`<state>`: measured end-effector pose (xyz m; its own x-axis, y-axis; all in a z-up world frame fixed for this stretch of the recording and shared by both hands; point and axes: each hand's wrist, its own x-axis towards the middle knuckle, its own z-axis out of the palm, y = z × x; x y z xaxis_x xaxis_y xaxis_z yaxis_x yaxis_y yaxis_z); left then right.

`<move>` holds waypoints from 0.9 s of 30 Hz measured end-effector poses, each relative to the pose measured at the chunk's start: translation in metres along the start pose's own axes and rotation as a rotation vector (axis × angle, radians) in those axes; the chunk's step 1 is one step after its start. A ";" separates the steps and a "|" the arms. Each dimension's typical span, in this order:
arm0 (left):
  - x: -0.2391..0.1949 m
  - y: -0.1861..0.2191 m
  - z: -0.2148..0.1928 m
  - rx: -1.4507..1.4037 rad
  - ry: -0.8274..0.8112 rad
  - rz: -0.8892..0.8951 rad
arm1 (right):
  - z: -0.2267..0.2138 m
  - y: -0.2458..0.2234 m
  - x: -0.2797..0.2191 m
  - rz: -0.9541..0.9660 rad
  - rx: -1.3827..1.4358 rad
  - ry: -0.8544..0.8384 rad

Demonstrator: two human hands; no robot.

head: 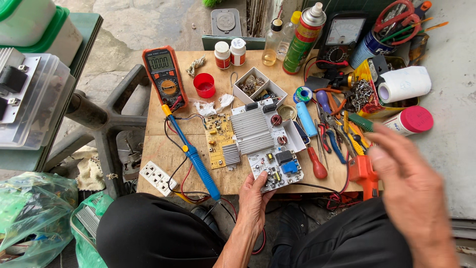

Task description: The person handles a circuit board, turning it over to show both sides. They then use a soldering iron and a heat gun on the board's components while seated at a cluttered workbench.

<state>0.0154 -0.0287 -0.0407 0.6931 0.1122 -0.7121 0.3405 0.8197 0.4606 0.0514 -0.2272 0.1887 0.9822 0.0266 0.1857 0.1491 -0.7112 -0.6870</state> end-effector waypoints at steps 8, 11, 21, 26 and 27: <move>0.008 -0.009 -0.006 -0.020 -0.036 0.015 | 0.005 0.009 0.008 0.144 -0.068 -0.091; 0.009 -0.012 -0.003 -0.034 -0.039 0.035 | 0.024 0.025 0.005 -0.093 -0.134 -0.150; -0.041 0.023 0.047 -0.114 0.125 -0.163 | 0.050 0.037 0.033 -0.077 -0.075 -0.277; -0.035 0.019 0.049 -0.074 0.127 -0.148 | 0.054 0.032 0.047 0.041 -0.023 -0.326; -0.038 0.022 0.051 -0.060 0.149 -0.147 | 0.057 0.023 0.049 0.234 0.012 -0.383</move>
<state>0.0289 -0.0437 0.0230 0.5360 0.0669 -0.8416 0.3894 0.8649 0.3168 0.1095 -0.2022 0.1421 0.9606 0.1261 -0.2475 -0.0827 -0.7206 -0.6884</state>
